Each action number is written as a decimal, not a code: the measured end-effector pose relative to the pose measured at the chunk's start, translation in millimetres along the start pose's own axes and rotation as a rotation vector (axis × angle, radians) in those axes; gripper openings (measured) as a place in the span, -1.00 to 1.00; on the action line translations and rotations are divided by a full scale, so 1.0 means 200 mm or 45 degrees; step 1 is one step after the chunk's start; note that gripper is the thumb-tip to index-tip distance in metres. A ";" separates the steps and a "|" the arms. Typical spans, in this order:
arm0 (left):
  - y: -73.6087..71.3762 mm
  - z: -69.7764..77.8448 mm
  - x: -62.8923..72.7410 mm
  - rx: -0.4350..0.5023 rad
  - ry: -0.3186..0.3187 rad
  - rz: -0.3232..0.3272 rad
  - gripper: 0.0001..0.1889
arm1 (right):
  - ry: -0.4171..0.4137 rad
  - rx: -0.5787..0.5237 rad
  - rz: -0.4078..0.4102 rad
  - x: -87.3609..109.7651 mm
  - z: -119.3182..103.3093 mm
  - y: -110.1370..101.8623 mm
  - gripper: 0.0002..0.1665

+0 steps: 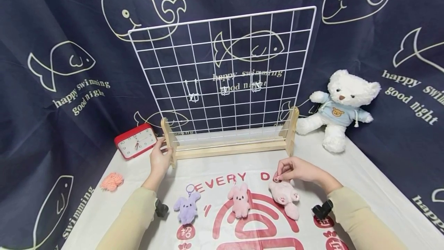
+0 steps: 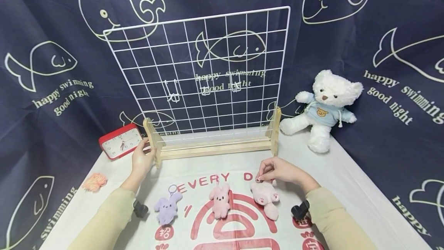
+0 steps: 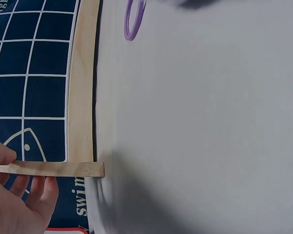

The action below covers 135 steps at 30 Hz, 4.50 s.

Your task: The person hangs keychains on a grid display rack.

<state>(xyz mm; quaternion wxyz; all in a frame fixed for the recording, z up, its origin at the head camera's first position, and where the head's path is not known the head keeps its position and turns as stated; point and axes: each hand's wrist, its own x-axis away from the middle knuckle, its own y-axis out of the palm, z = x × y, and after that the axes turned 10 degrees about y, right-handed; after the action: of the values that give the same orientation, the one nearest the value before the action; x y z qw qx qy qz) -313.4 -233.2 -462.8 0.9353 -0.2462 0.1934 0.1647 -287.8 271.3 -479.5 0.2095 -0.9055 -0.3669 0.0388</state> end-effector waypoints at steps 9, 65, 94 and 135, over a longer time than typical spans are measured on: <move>-0.01 0.00 0.00 0.056 -0.030 -0.007 -0.46 | -0.037 -0.080 0.213 -0.01 -0.01 0.04 -0.93; -0.01 0.00 0.00 0.066 -0.025 -0.014 -0.46 | -0.554 -0.220 0.670 -0.22 -0.79 -0.19 -0.82; 0.01 -0.01 0.02 0.048 0.006 0.004 -0.47 | -0.592 -0.238 0.775 -0.31 -0.97 -0.31 -0.76; 0.00 -0.01 0.02 0.042 0.010 0.009 -0.48 | -0.481 -0.155 0.959 -0.46 -0.96 -0.36 -0.89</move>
<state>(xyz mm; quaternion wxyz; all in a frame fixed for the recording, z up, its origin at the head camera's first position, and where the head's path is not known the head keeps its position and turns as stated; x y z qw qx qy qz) -311.4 -233.1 -466.6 0.9379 -0.2306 0.2008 0.1637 -357.9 188.0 -282.8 0.0558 -0.9640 -0.0441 0.2562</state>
